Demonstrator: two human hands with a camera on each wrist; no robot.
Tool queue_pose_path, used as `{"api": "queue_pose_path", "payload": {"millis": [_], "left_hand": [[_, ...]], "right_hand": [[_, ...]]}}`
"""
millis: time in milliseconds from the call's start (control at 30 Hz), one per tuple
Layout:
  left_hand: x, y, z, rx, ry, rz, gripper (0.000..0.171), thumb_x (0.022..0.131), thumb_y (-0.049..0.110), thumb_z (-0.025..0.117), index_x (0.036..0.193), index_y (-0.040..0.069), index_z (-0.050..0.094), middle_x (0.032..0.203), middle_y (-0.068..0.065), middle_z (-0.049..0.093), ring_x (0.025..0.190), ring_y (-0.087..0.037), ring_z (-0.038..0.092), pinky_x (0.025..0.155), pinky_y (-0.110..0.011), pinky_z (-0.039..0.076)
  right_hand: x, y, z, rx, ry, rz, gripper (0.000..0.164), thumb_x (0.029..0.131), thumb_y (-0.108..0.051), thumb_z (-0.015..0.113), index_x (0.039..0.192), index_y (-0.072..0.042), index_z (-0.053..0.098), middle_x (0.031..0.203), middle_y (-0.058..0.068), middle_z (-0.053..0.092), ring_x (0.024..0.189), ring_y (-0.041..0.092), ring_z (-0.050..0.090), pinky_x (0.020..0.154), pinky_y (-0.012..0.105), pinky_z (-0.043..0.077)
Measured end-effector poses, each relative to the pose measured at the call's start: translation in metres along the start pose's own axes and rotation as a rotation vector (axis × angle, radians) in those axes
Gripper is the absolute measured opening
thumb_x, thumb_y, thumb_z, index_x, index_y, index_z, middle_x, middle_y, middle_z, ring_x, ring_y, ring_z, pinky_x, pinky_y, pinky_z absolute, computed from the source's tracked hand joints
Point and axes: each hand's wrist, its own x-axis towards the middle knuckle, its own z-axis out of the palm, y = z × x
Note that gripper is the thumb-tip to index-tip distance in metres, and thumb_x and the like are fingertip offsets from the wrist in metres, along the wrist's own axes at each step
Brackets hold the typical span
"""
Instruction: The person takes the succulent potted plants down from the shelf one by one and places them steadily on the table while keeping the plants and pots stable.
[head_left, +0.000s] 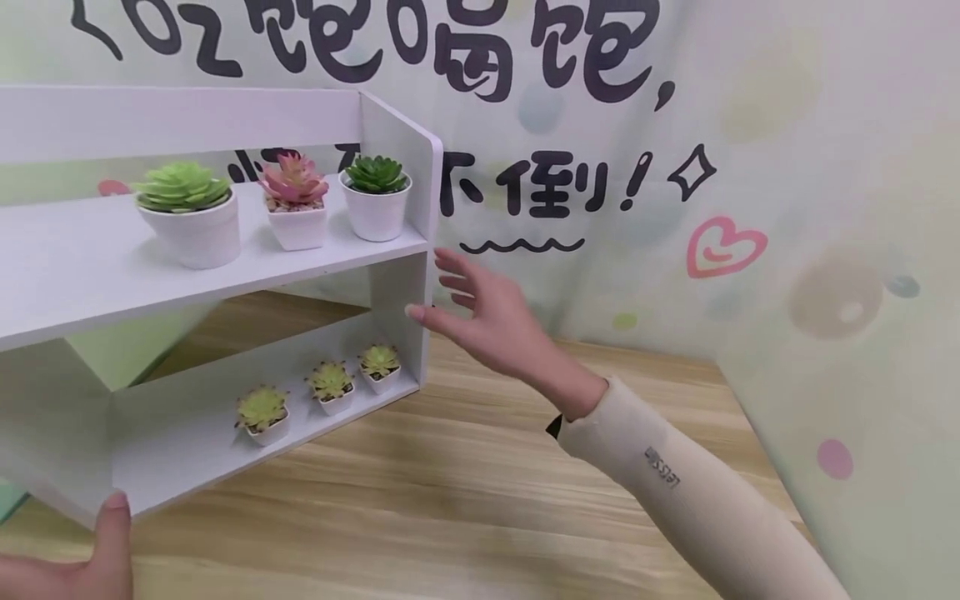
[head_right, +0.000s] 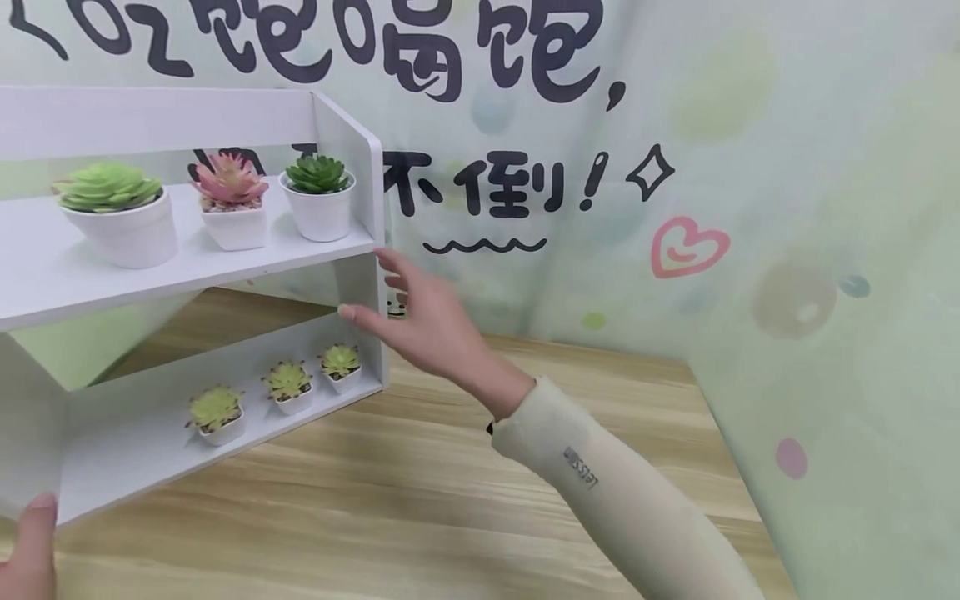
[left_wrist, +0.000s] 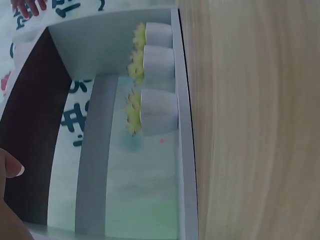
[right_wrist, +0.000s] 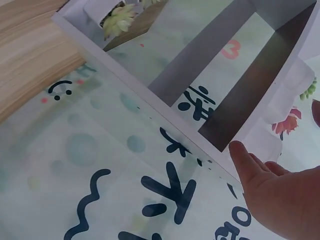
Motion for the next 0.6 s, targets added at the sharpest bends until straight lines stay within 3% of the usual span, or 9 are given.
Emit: {"api": "queue_pose_path", "payload": {"millis": [67,167,333,400,533,600], "left_hand": [[0.008,0.001,-0.002,0.021,-0.002,-0.098,0.092,0.093,0.043,0.059,0.161,0.029,-0.001,0.169,0.0,0.002,0.156,-0.013,0.004,0.126,-0.024,-0.004],[0.024,-0.003,0.002,-0.022,0.045,-0.102,0.084,0.094,0.042,0.06,0.161,0.03,0.012,0.169,0.003,0.013,0.155,-0.011,0.012,0.126,-0.023,0.001],[0.052,-0.008,0.004,-0.055,-0.057,-0.16,0.081,0.095,0.041,0.062,0.16,0.038,0.014,0.171,0.003,0.012,0.158,-0.014,0.009,0.13,-0.032,0.001],[0.063,-0.007,0.007,-0.115,-0.102,-0.129,0.083,0.095,0.033,0.064,0.16,0.037,0.013,0.171,0.002,0.012,0.157,-0.01,0.01,0.13,-0.028,0.004],[0.08,-0.008,0.018,-0.218,-0.084,0.053,0.077,0.094,0.017,0.063,0.158,0.031,0.022,0.161,0.008,0.033,0.148,-0.002,0.029,0.123,-0.012,0.017],[0.088,-0.01,0.021,-0.246,-0.084,0.051,0.072,0.095,0.018,0.062,0.156,0.031,0.025,0.151,0.014,0.04,0.141,-0.002,0.037,0.117,-0.008,0.026]], "right_hand": [[0.008,-0.006,-0.001,0.034,0.0,0.012,0.08,0.091,-0.038,0.076,0.157,-0.017,0.037,0.155,0.006,0.05,0.136,0.022,0.057,0.109,0.034,0.051],[0.018,-0.011,-0.002,0.078,-0.004,0.036,0.084,0.09,-0.038,0.075,0.16,-0.019,0.031,0.158,0.005,0.045,0.139,0.021,0.054,0.111,0.034,0.049],[0.031,-0.018,0.0,0.162,-0.002,0.062,0.086,0.09,-0.039,0.074,0.16,-0.018,0.029,0.162,0.003,0.04,0.146,0.016,0.045,0.117,0.029,0.042],[0.035,-0.02,0.002,0.182,0.011,0.075,0.086,0.09,-0.039,0.074,0.16,-0.018,0.03,0.161,0.002,0.042,0.145,0.016,0.045,0.117,0.03,0.042],[0.043,-0.024,0.005,0.189,0.035,0.093,0.085,0.09,-0.042,0.073,0.16,-0.019,0.031,0.158,0.002,0.046,0.142,0.017,0.049,0.116,0.031,0.044],[0.047,-0.028,0.007,0.193,0.044,0.083,0.084,0.09,-0.043,0.073,0.16,-0.018,0.031,0.159,0.003,0.044,0.144,0.015,0.047,0.117,0.029,0.042]]}}
